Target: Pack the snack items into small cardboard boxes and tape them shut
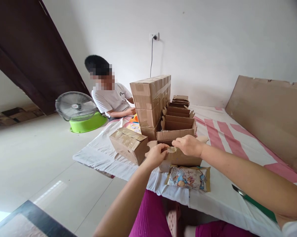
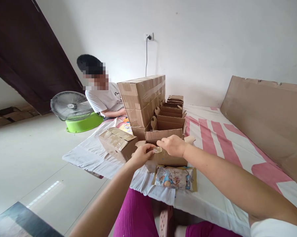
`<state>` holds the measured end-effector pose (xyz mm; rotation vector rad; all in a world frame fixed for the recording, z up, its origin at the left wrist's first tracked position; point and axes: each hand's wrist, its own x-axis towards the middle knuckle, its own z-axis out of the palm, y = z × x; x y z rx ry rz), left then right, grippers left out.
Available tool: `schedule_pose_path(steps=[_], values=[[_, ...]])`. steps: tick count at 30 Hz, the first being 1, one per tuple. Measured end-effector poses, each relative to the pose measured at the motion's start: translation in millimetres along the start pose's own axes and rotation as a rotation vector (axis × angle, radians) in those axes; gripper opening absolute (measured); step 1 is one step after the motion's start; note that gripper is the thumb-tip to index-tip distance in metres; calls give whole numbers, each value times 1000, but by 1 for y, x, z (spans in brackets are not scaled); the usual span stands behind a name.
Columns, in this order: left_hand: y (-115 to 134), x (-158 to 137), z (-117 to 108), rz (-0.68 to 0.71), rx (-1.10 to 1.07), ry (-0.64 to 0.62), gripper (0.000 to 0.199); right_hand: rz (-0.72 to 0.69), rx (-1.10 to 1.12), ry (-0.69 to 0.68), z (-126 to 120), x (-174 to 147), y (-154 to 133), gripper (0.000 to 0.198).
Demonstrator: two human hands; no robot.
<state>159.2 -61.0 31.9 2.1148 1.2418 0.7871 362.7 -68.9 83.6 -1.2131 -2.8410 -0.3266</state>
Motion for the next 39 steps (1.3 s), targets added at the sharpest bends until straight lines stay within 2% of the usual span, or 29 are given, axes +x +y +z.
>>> schedule_pose_path(steps=[1, 3, 5, 6, 9, 13, 15, 18, 23, 28, 34, 39], values=[[5, -4, 0, 8, 32, 46, 27, 69, 82, 17, 0, -2, -1, 16], [19, -14, 3, 55, 172, 237, 30, 162, 188, 63, 1, -6, -2, 13], [35, -25, 10, 147, 354, 431, 26, 215, 211, 95, 0, -10, -4, 11], [43, -29, 14, 190, 428, 476, 21, 244, 229, 106, -1, -11, -5, 11], [59, -30, 27, 240, 533, 435, 12, 349, 405, 124, -5, -16, -7, 11], [59, -19, 43, 177, 514, 406, 9, 431, 595, 135, -4, -27, -6, 15], [56, -14, 48, 148, 449, 406, 12, 439, 590, 118, 1, -34, -5, 12], [53, -12, 54, 139, 369, 386, 8, 470, 577, 87, 10, -44, -6, 27], [48, -11, 55, 94, 246, 428, 17, 507, 576, 75, 15, -46, -11, 23], [44, -13, 53, 74, 254, 482, 21, 504, 590, 72, 15, -44, -10, 23], [36, -20, 58, 139, 270, 519, 22, 511, 601, 52, 16, -47, -13, 23], [32, -22, 60, 93, 150, 585, 14, 527, 608, 54, 16, -47, -15, 22]])
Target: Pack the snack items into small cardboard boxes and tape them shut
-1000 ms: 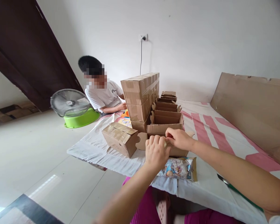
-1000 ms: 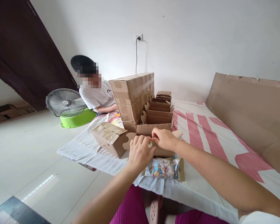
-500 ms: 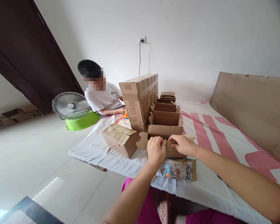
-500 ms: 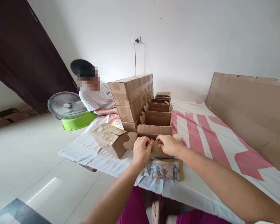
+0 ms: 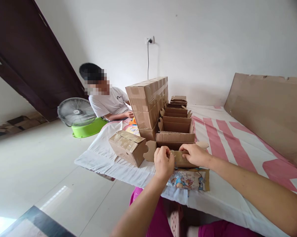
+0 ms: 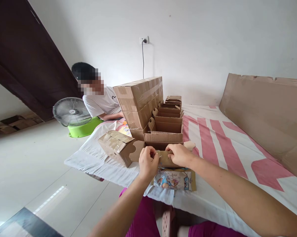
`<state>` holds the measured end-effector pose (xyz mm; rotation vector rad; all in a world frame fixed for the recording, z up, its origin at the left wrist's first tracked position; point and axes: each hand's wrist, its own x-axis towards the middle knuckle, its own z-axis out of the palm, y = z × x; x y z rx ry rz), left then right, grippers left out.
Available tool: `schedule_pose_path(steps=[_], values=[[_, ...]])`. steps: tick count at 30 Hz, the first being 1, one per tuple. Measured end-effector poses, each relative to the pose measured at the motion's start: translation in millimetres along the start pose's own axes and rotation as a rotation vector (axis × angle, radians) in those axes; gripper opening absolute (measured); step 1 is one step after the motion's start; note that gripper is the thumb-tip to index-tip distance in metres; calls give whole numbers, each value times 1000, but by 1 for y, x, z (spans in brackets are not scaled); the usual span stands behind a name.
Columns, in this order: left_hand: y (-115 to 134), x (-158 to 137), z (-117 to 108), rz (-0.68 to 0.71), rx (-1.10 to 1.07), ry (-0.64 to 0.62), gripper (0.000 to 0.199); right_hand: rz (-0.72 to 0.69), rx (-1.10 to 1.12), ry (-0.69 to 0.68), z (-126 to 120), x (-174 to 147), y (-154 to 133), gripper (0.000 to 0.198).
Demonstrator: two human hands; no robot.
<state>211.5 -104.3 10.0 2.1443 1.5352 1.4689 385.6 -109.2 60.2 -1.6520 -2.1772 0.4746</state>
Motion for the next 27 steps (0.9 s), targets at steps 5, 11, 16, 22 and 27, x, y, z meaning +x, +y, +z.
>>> schedule_pose_path(steps=[5, 11, 16, 22, 27], values=[[2, 2, -5, -49, -13, -30, 25, 6, 14, -2, -1, 0, -2, 22], [2, -2, -12, 8, 127, -41, 14, 30, 15, -4, -2, -2, -2, 19], [-1, -7, -15, 54, 189, -42, 20, 54, 2, -7, 0, -4, -3, 17], [-4, -8, -20, 44, 207, -59, 23, 71, -4, -13, 1, -4, -3, 16], [-4, -10, -24, 26, 153, -68, 21, 55, -20, -32, -4, -2, -3, 17]])
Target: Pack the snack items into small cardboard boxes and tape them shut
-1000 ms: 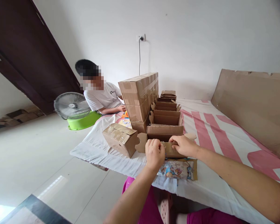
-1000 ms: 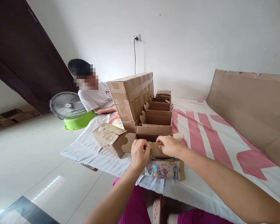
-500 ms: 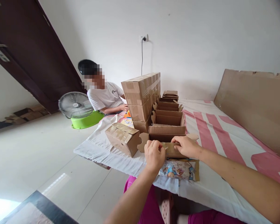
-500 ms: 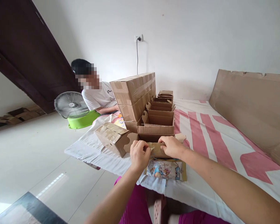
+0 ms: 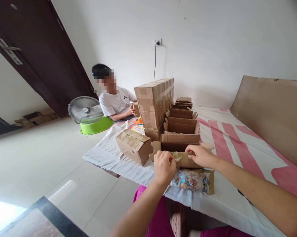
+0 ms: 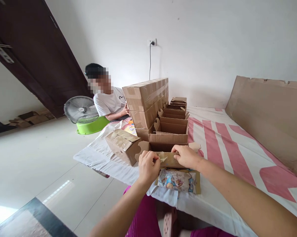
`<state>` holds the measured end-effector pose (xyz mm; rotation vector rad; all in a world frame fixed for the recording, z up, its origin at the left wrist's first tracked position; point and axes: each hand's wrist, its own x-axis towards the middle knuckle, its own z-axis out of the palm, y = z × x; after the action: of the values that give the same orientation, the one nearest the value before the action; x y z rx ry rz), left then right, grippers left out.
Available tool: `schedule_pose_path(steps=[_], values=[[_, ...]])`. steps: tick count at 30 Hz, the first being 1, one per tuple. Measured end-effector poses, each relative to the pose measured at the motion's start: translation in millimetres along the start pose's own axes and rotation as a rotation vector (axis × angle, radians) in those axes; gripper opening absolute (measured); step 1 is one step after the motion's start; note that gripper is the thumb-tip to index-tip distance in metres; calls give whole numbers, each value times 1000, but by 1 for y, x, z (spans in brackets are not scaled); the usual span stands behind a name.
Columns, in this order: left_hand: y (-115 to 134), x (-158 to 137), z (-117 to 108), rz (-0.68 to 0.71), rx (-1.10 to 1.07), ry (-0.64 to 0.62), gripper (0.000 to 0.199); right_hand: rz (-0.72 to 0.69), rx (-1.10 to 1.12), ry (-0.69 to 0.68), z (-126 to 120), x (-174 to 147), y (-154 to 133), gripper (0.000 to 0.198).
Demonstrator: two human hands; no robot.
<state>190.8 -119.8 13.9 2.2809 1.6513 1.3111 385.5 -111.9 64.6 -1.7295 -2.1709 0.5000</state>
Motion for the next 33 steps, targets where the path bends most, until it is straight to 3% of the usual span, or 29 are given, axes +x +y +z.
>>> schedule_pose_path(steps=[6, 13, 19, 24, 28, 31, 33], values=[[2, -3, 2, -31, -34, 2, 19, -35, -15, -39, 0, 14, -27, 22], [-1, -1, -1, -40, -25, -23, 16, -28, -54, -133, 12, 32, -42, 14], [-9, -3, 3, 37, -26, 125, 17, -43, -83, -79, 11, 28, -40, 13], [-35, -9, -1, 16, -49, 270, 19, 65, -104, 27, -5, 30, -18, 18], [-42, -15, -10, -30, -265, 245, 14, 56, -66, 24, -11, 33, -1, 14], [-30, -19, -12, -153, -501, 172, 7, 6, -13, 30, -6, 30, 1, 18], [-21, -23, -11, -247, -655, 113, 6, -44, 49, 122, -2, 22, -1, 24]])
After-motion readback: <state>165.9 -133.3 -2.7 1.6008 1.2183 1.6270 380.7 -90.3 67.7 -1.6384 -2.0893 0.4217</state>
